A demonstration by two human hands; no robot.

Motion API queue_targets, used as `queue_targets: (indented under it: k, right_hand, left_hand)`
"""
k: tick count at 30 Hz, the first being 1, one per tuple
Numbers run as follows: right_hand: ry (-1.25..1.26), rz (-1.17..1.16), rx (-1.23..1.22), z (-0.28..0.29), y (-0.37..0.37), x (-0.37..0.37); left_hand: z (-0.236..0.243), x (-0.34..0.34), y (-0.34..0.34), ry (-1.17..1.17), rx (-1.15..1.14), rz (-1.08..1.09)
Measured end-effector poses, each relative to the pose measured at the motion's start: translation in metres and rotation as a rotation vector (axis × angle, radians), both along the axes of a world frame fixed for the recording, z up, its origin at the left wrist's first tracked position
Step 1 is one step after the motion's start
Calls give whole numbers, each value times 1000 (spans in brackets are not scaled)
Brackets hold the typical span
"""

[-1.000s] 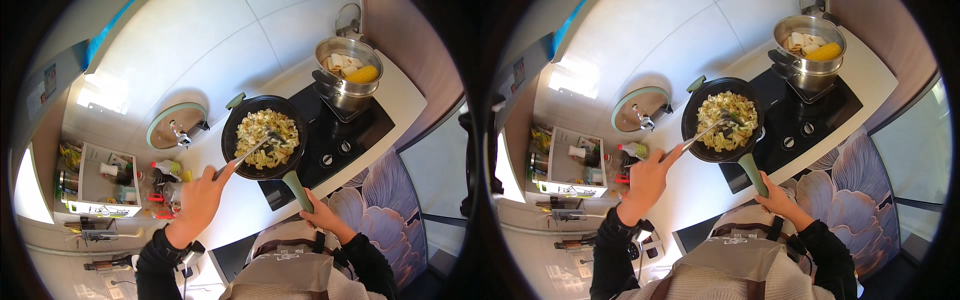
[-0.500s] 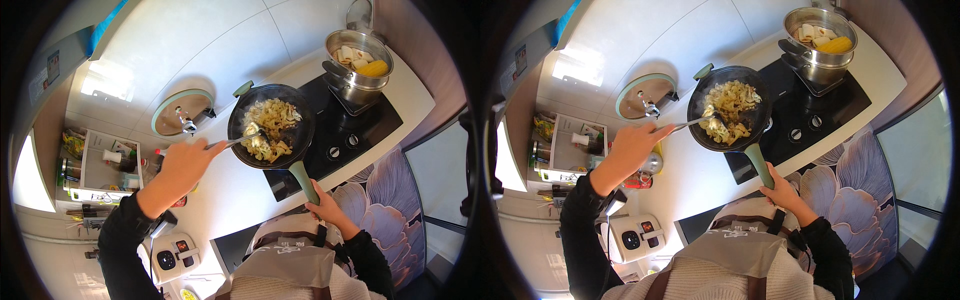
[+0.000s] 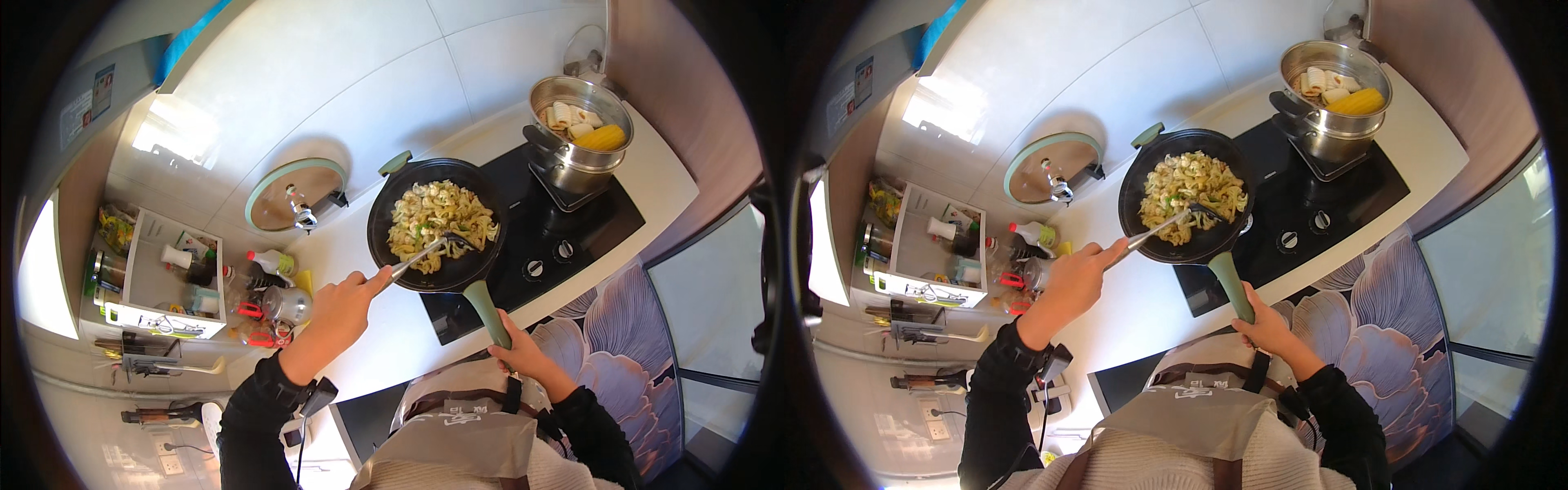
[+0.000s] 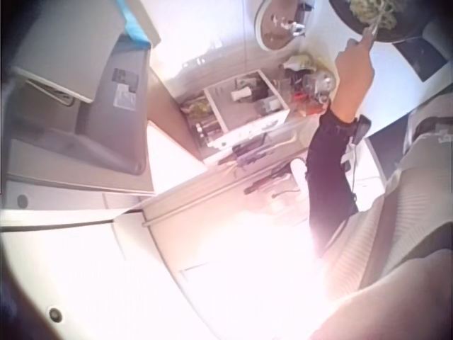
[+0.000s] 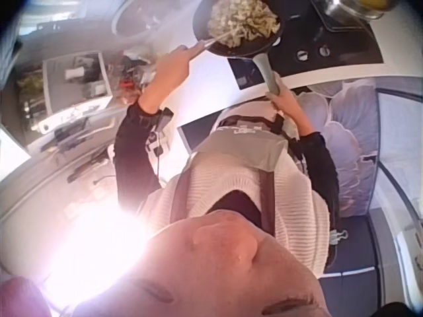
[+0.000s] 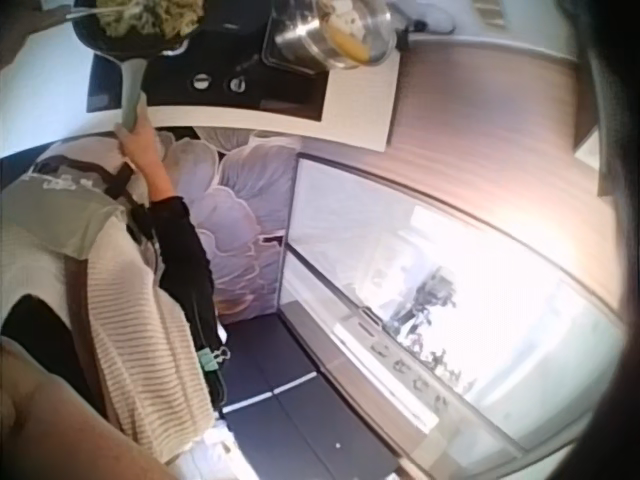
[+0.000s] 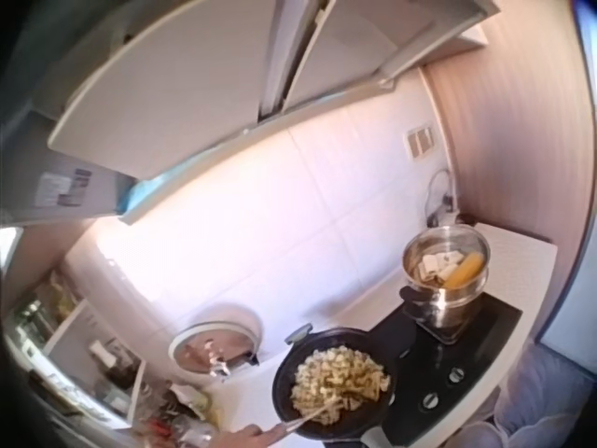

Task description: The person stir-fries noodles in a pan, adds seasoning, transfers the cooked noodles into a bowl, then rinses and scrubs the pan in the sink.

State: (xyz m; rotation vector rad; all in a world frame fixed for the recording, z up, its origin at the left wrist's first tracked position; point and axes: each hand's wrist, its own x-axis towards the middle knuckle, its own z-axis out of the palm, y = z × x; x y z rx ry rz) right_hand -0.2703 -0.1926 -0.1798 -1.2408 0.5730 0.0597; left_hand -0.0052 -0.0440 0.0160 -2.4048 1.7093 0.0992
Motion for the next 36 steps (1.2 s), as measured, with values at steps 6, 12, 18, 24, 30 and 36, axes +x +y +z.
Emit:
queue_targets:
  k: [6,12,18,24,30,36]
  right_hand:
    - [-23,3,-11,-1,1,1]
    - [-32,5,3,-5,1,0]
    - [-27,-4,-9,-5,2,1]
    - [-10,-7,13,-4,1,0]
    - [-16,0,14,-2,0,-1]
    - [-6,-6,-22,0,2,1]
  left_hand:
    - [6,-7,-47,-213,-144,-217]
    - [-2,13,-62,-460,2,-464]
    - [57,10,11,-246,125,-136]
    - [30,1,47,-66,252,116]
    - [-15,-4,16,150,-53,130]
    - [40,17,8,-70,-98,151]
